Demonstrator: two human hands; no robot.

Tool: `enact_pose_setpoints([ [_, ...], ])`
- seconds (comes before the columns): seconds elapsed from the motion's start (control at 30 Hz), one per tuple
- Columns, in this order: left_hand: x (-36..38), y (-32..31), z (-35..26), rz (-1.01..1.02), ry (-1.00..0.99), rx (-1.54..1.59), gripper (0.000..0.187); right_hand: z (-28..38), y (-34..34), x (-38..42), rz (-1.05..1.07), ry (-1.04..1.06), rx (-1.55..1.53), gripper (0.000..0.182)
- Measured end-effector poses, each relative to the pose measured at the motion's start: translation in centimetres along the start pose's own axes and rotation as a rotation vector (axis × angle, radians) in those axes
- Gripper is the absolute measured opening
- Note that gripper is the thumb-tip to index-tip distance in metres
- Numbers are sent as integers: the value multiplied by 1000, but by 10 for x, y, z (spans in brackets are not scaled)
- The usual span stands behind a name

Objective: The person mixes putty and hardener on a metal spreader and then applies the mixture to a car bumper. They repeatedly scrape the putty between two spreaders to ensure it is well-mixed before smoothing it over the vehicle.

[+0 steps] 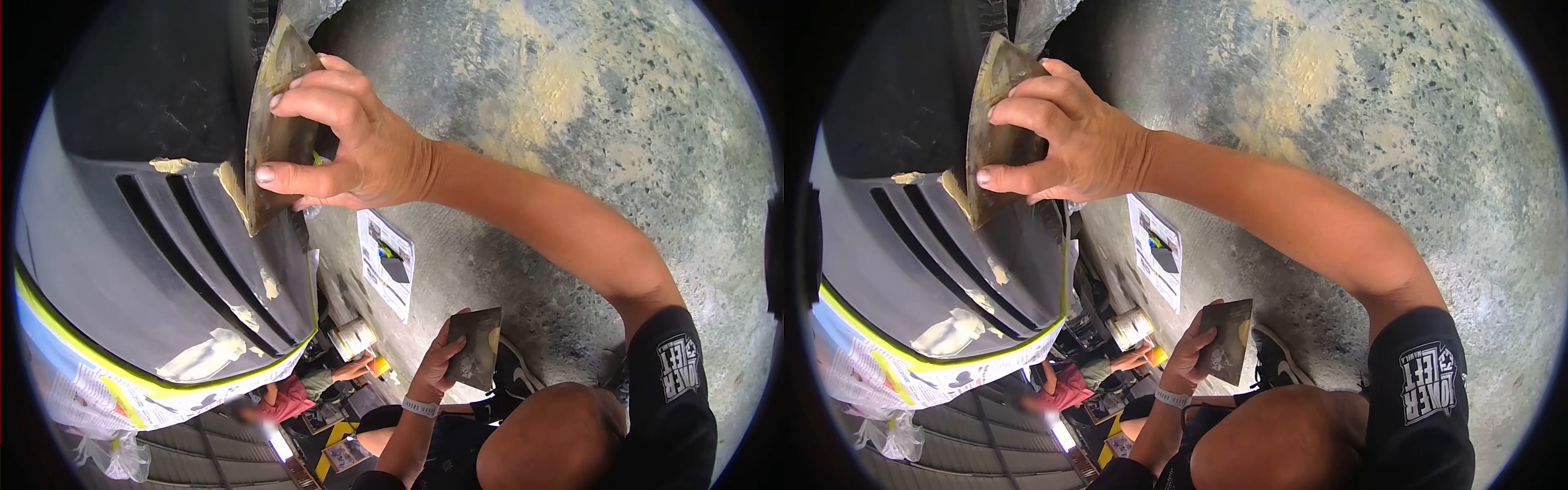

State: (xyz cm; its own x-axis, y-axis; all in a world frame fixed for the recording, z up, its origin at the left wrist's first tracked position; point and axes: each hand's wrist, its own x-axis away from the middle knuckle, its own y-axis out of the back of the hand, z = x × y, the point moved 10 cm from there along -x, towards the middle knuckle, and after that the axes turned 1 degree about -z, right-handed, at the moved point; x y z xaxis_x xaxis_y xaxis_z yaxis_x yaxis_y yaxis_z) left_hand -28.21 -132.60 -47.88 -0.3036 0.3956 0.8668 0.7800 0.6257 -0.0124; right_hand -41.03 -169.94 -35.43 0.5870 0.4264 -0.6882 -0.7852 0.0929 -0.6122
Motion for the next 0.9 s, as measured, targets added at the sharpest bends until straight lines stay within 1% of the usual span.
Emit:
enact_pose_setpoints([
  [0.2, 0, 0, 0, 9, 1, 7, 63, -6, 13, 12, 99, -40, 39, 86],
  [0.27, -1, 1, 0, 19, -1, 12, 63, -10, 24, 13, 126, -104, 45, 84],
  [0.3, -2, 2, 1, 15, 1, 18, 64, -9, 30, 10, 148, -131, 63, 80],
  [0.33, -2, 3, 1, 10, 4, 23, 64, -4, 33, 6, 149, -128, 62, 80],
  [0.4, -4, 4, 2, 18, 6, 17, 64, -1, 43, -3, 104, -231, 36, 79],
  [0.43, -4, 4, 2, 25, 9, 10, 64, 6, 45, -7, 105, -229, 38, 79],
  [0.5, -4, 2, 1, 38, 4, 8, 64, 11, 46, -13, 121, -312, 56, 80],
  [0.53, -4, 0, 0, 47, 0, 4, 64, 15, 46, -15, 122, -308, 56, 80],
  [0.6, -4, -2, -1, 56, -2, -3, 65, 20, 43, -18, 169, -332, 139, 81],
  [0.73, -4, -4, 0, 61, 5, -11, 66, 41, 42, -10, 241, -356, 147, 80],
  [0.83, -5, -4, 2, 68, 0, -27, 66, 54, 35, 5, 340, -395, 80, 79],
  [0.9, -4, -6, 2, 69, -2, -24, 66, 58, 42, 12, 352, -408, 66, 78],
])
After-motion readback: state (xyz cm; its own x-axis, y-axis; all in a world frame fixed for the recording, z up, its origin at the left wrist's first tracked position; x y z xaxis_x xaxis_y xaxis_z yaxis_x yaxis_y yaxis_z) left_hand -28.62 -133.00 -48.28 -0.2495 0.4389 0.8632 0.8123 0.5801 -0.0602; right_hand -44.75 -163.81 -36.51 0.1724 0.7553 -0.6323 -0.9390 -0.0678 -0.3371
